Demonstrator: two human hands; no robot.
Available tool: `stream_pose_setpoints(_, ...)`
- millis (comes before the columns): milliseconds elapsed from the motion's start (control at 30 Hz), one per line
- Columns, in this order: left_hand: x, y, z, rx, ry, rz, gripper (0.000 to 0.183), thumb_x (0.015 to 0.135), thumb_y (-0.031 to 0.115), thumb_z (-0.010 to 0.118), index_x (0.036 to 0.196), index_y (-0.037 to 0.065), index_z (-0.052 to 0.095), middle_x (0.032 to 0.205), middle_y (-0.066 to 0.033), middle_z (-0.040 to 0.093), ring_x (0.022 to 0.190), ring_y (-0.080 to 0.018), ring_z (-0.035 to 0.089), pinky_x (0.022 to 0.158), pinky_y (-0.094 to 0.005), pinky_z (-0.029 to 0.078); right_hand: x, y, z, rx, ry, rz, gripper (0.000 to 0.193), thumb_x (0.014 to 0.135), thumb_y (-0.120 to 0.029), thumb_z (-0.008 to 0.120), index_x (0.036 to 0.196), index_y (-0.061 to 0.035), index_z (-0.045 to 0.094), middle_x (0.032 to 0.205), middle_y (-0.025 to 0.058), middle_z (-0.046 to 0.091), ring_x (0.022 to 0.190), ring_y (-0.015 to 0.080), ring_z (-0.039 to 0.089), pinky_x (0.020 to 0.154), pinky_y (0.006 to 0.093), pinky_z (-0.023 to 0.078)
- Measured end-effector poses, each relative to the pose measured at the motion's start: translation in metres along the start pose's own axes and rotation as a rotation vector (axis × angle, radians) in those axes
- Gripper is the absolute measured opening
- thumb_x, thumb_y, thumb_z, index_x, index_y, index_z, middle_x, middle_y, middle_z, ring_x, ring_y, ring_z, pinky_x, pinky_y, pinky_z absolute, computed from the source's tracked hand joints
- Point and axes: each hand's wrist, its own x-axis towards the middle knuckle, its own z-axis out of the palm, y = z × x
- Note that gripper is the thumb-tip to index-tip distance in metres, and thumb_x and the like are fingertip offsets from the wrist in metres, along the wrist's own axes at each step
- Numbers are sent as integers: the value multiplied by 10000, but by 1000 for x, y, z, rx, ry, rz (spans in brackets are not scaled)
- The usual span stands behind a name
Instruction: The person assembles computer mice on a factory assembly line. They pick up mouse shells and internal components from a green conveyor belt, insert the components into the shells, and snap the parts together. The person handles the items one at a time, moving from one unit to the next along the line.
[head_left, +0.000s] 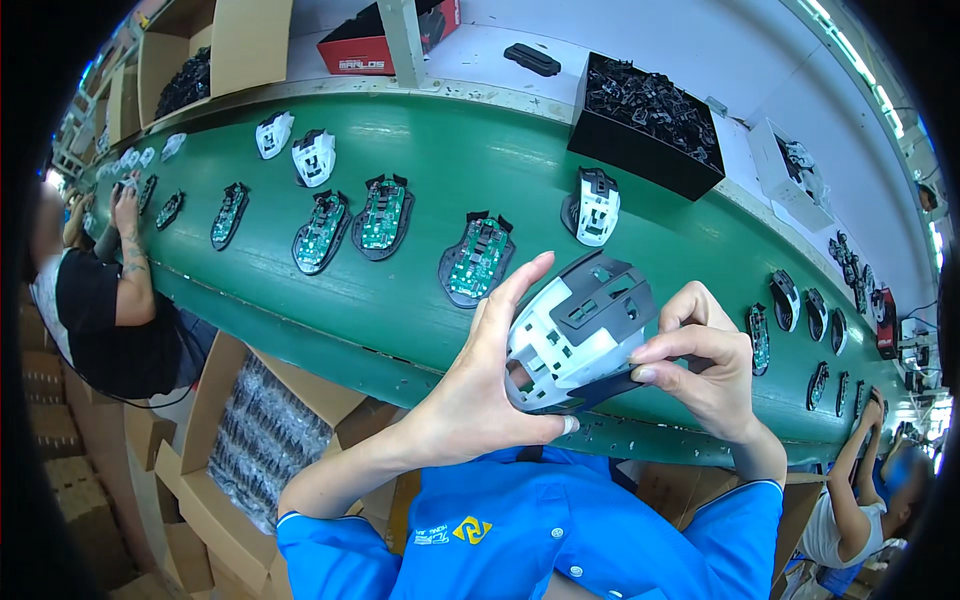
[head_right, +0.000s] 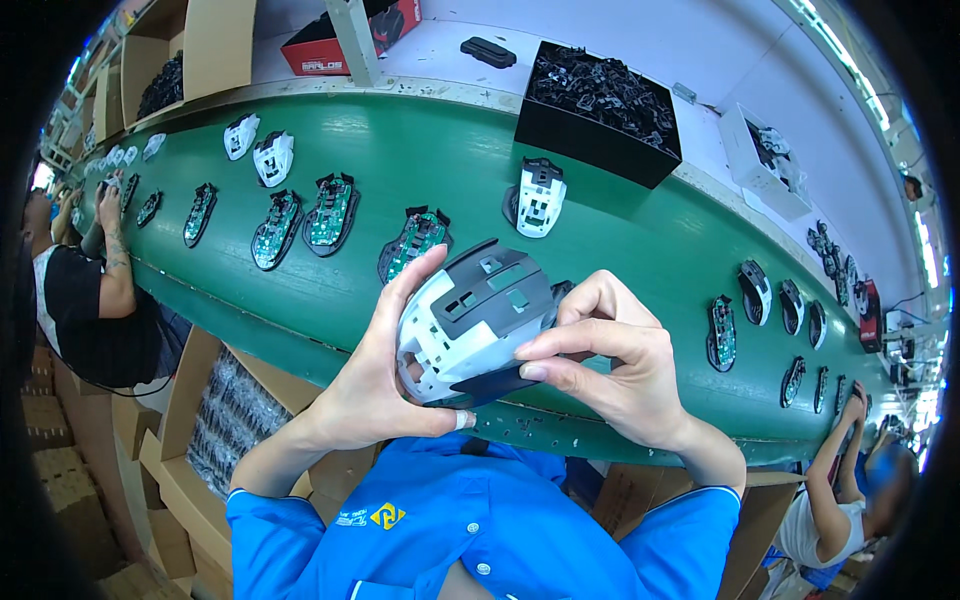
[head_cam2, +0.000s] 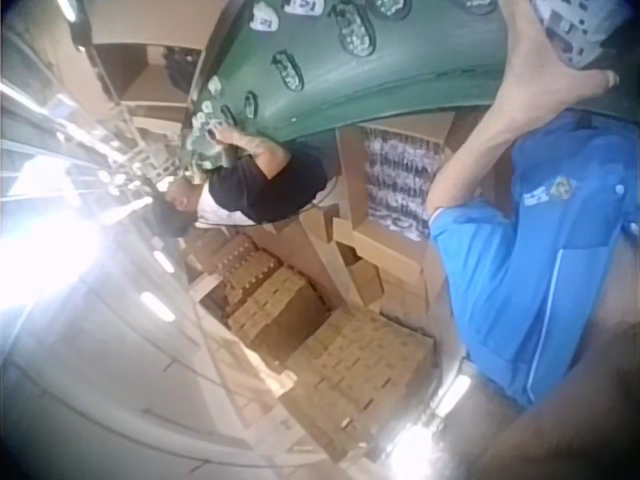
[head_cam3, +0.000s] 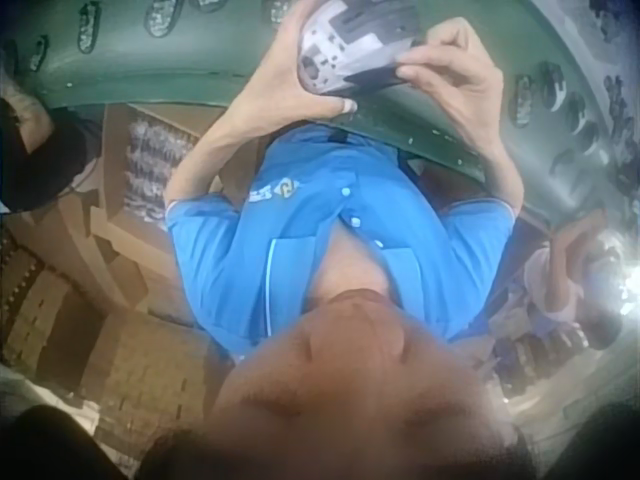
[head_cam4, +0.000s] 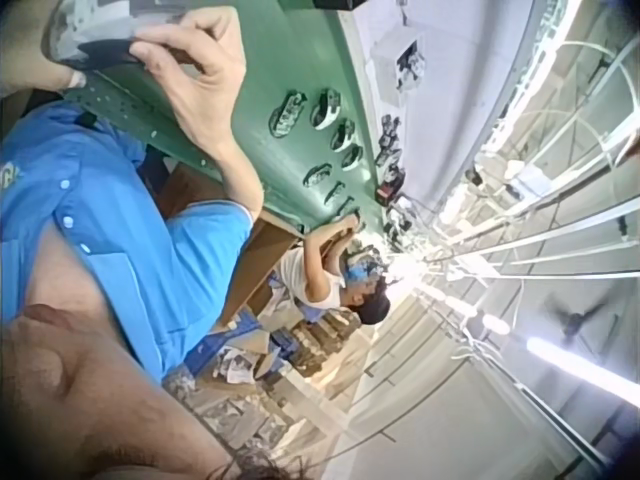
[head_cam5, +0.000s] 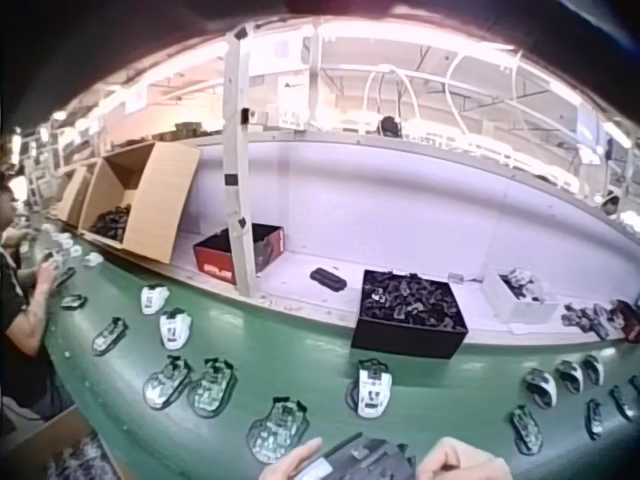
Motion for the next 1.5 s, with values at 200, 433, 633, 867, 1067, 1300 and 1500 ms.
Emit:
stream_pose_setpoints(200,-1,-1,-2,63,22,52,1092,609,9,748,1451,82,56,1375,-165,192,1293,-305,262,1039,-408,384,1,0,2,6,14,0,221,692,-49,778,905,-80,734,811,7,472,765,115,477,642,243,418)
stream_pose_setpoints(433,-3,4,1,26,42,21,1074,616,-3,749,1447,99,76,1324,-167,229,1262,-305,299,989,-416,452,2,-2,1,-15,7,-29,233,679,-49,784,904,-84,735,811,10,478,764,118,480,641,244,421)
stream_pose_setpoints(633,-4,7,-1,157,37,41,1067,615,-10,749,1447,100,90,1304,-162,250,1244,-295,327,973,-404,468,3,-2,2,-89,4,-118,251,653,-43,800,892,-76,732,829,18,496,765,120,499,640,241,444)
stream_pose_setpoints(867,-7,9,-2,201,36,18,963,633,13,752,1425,73,207,1253,-152,319,1205,-277,380,935,-364,478,4,0,10,-20,106,-153,282,621,-3,817,871,-37,691,863,47,544,780,101,582,627,220,572)
stream_pose_setpoints(1067,-10,12,1,228,67,27,866,638,38,756,1372,32,297,1191,-149,371,1165,-271,425,976,-366,411,5,-5,7,27,70,-26,287,641,-7,807,895,-38,678,902,53,559,760,98,592,600,205,569)
stream_pose_setpoints(1300,-12,5,1,71,29,-12,872,630,85,772,1359,-3,301,1208,-161,400,1194,-273,414,997,-375,375,14,9,4,408,-106,196,857,611,-109,849,1335,-39,395,1302,102,413,1102,196,489,906,341,489)
stream_pose_setpoints(1500,-13,11,-2,49,-57,-74,966,609,33,792,1377,-47,211,1281,-146,416,1197,-198,451,978,-331,408,24,25,12,737,-321,259,1012,537,-184,879,1370,-9,332,1373,152,429,1240,247,446,1035,387,380)
